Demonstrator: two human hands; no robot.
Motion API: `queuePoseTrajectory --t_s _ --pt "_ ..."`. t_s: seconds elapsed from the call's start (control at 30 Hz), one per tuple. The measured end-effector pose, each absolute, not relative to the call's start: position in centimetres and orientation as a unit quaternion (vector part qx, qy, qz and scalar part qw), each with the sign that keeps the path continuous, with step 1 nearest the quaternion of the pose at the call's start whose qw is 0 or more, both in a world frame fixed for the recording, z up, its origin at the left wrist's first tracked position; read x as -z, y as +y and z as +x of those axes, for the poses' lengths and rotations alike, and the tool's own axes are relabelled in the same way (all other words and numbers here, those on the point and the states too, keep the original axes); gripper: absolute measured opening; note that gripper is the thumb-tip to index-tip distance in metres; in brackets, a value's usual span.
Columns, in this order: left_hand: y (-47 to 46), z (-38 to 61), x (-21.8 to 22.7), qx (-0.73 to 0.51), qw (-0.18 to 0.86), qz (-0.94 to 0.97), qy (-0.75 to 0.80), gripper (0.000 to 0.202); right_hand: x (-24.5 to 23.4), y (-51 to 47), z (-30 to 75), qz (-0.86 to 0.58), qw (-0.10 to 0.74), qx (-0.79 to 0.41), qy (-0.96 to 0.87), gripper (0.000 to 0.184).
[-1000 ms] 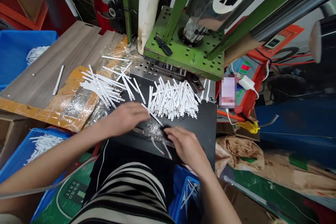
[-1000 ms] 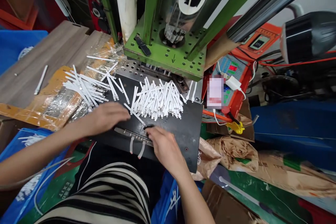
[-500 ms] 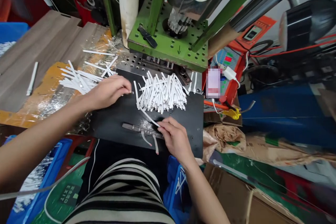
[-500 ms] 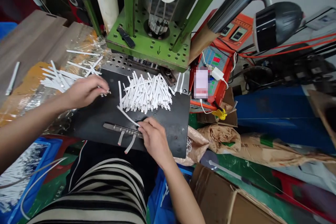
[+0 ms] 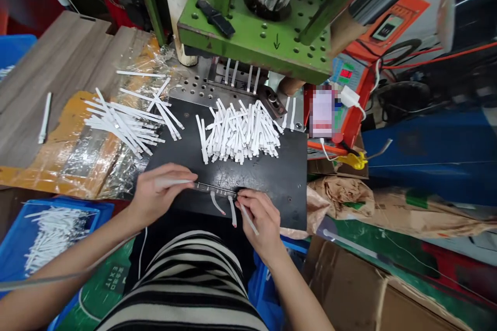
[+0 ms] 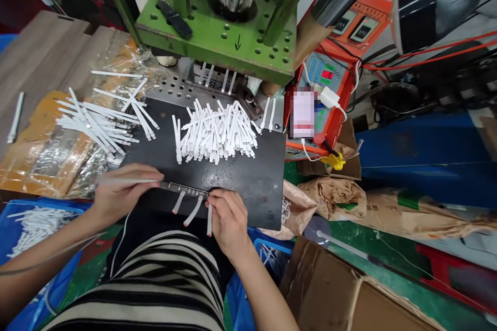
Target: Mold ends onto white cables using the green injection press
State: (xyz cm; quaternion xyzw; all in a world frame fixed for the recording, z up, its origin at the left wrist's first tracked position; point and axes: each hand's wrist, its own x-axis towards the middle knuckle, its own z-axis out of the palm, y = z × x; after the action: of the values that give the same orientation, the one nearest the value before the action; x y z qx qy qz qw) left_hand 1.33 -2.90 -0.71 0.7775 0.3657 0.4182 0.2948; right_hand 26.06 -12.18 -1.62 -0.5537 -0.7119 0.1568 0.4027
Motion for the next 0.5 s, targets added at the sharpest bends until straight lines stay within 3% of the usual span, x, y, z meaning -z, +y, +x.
queuePoseTrajectory --t_s 0.37,0.5 --pt "-3.4 2.7 1.7 -0.336 0.13 0.9 0.245 0.013 1.6 -12.1 26.3 -0.549 0.385 -0.151 -0.726 0.018" --pt "-3.4 2.6 0.6 -0.303 0.141 0.914 0.23 0.012 -1.4 -9.2 29.0 -0.467 0.242 -0.269 -0.807 0.026"
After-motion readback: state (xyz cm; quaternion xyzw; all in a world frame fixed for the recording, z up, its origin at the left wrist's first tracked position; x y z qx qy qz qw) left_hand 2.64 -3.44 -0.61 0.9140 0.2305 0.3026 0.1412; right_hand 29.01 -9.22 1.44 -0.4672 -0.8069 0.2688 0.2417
